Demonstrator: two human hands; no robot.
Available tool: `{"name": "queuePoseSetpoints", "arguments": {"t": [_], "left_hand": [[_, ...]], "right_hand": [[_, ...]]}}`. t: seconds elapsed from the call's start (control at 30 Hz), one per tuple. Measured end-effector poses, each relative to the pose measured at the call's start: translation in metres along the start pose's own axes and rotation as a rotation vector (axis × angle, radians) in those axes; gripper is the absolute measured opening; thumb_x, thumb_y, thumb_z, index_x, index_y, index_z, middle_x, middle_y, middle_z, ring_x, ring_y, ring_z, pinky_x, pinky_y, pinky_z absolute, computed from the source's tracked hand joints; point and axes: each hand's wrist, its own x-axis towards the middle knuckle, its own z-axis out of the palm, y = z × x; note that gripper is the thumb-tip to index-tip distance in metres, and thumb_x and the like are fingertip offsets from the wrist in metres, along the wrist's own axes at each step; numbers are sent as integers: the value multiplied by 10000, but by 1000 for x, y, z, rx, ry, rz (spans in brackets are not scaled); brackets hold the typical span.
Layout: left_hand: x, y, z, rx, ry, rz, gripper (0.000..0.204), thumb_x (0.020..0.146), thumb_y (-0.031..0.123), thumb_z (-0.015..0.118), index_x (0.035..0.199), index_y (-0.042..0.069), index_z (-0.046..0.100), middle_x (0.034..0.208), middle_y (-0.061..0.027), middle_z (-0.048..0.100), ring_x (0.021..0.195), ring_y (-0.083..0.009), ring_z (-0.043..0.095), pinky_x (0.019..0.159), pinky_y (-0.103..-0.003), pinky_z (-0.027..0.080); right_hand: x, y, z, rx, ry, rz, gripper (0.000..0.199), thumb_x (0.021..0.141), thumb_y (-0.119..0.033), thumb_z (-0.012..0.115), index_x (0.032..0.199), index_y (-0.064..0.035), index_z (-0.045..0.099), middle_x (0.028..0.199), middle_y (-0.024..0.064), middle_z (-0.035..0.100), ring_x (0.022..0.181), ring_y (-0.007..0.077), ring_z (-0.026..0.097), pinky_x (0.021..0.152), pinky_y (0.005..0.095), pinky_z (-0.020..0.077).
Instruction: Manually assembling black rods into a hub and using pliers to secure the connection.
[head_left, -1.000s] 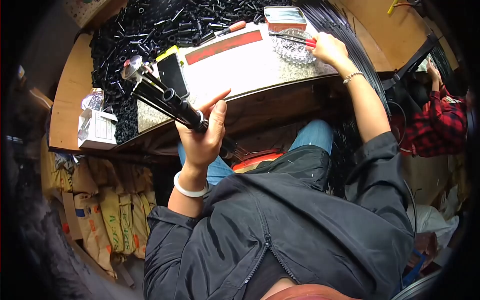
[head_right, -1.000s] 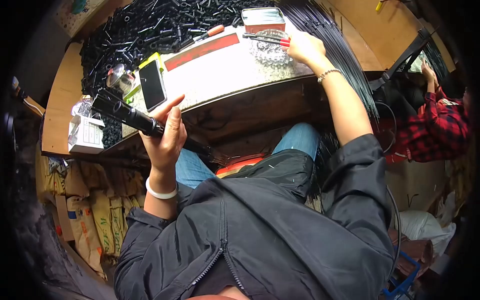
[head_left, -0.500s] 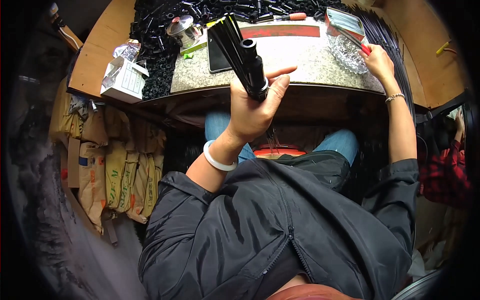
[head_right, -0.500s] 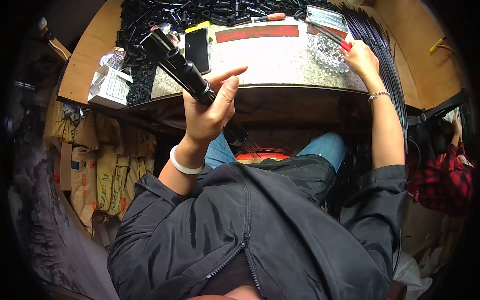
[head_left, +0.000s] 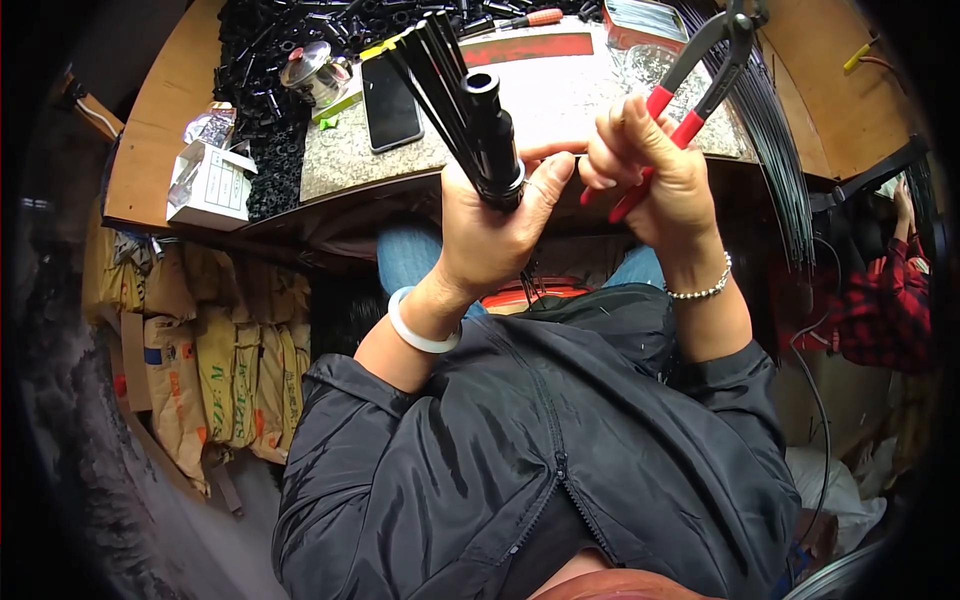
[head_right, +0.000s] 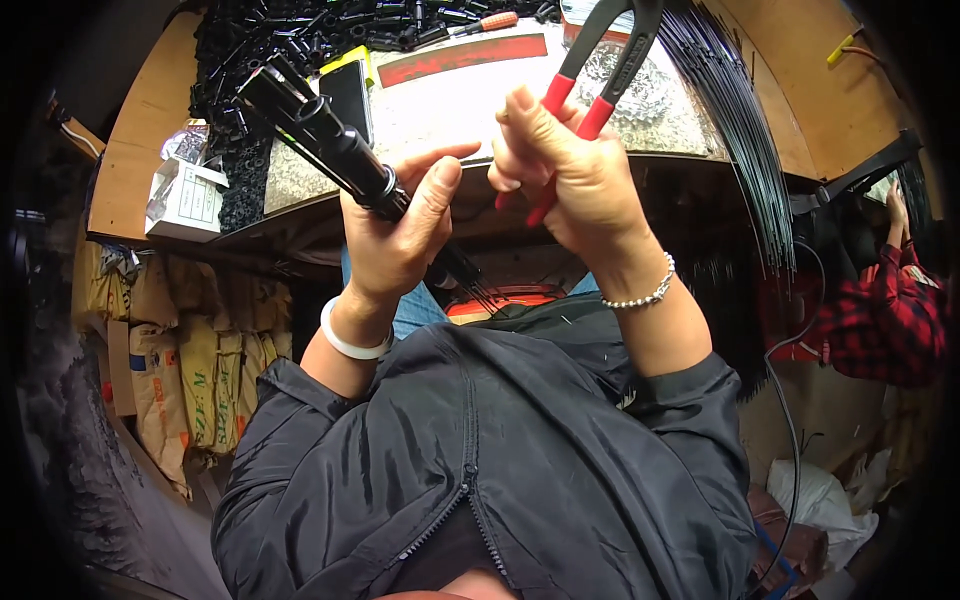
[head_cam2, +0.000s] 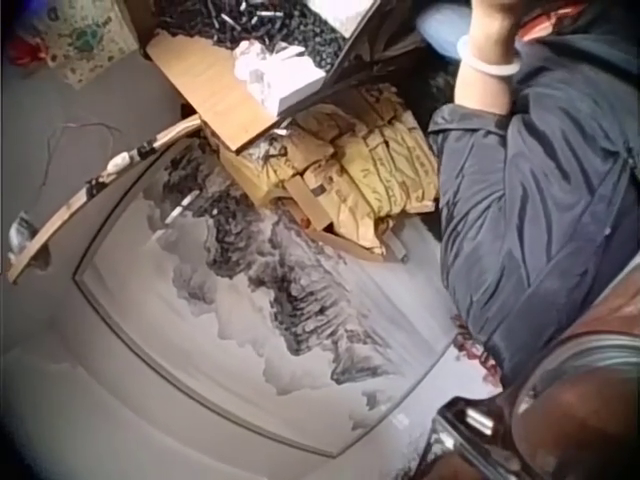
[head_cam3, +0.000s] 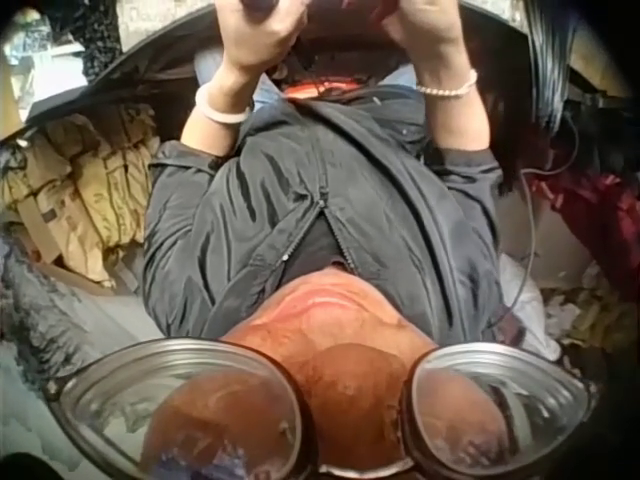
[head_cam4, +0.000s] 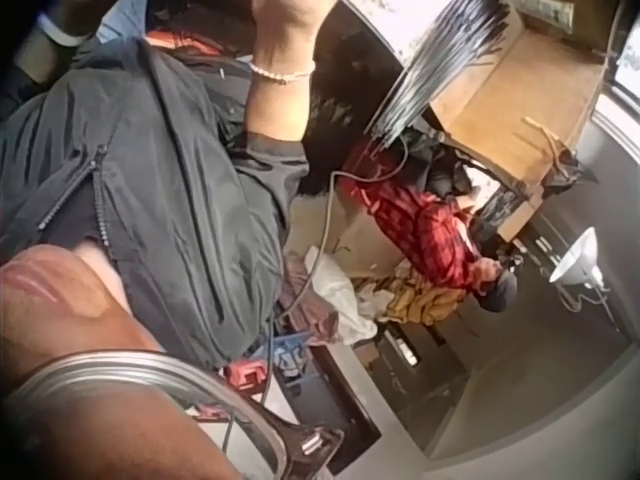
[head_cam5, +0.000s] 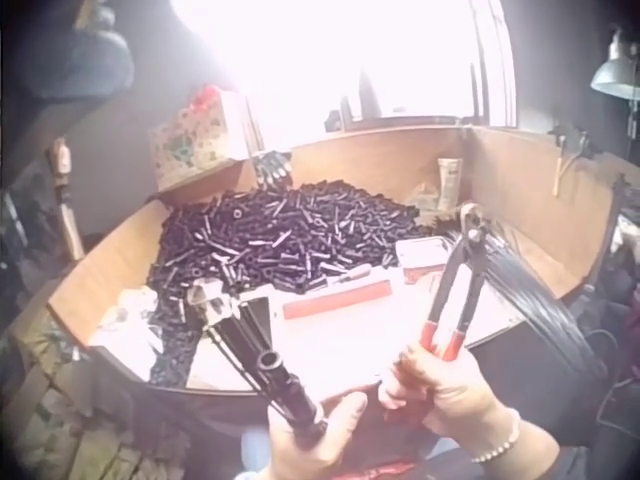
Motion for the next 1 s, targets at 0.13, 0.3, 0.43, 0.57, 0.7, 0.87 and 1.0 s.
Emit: {"name": "queuePoseSetpoints", "arguments": {"t": [0.13,0.3,0.43,0.57,0.7,0.87,1.0], "left_hand": [[-3,0,2,-20,6,-6,142,853,22,612,973,-32,667,687,2,623,615,-36,538,544,-189,431],[-7,-7,2,19,37,-1,148,853,49,623,963,-41,665,717,-25,646,656,-43,574,564,-191,454],[-7,-3,1,-88,-13,-22,138,855,31,613,962,-39,662,746,-43,656,683,-67,593,596,-204,472],[-10,-5,-4,-143,-7,55,115,864,18,596,943,-44,652,818,-83,672,735,-107,626,656,-223,501],[-11,-4,-8,-206,-28,24,105,862,34,613,903,-56,649,808,-78,672,720,-105,620,644,-223,497],[-9,-4,-11,-163,-71,110,75,848,21,625,867,-44,656,760,-56,664,679,-80,599,601,-204,476],[-10,0,-10,-176,-59,86,66,843,18,628,857,-39,659,741,-45,657,669,-77,596,591,-202,470]], "right_hand": [[-9,7,3,-324,81,-73,307,941,-267,514,728,-49,478,587,-12,402,523,89,380,534,245,355],[-20,30,15,-665,233,-601,153,875,-138,629,864,9,589,717,42,595,631,86,518,593,207,416],[-8,37,7,-923,60,-1140,122,850,-64,636,878,16,549,664,66,547,573,116,480,514,237,393],[-6,33,4,-1001,11,-1189,129,823,-43,661,874,14,557,650,58,537,541,132,464,487,245,380],[-3,32,2,-1003,-30,-1232,140,807,-38,673,877,9,561,635,54,537,524,141,467,475,252,374],[-5,27,2,-1059,-90,-1256,160,797,-58,687,883,1,565,630,50,539,516,144,473,467,257,367],[-5,29,1,-1072,-75,-1272,179,793,-82,698,880,-1,564,637,44,543,527,139,478,480,253,373]]}}
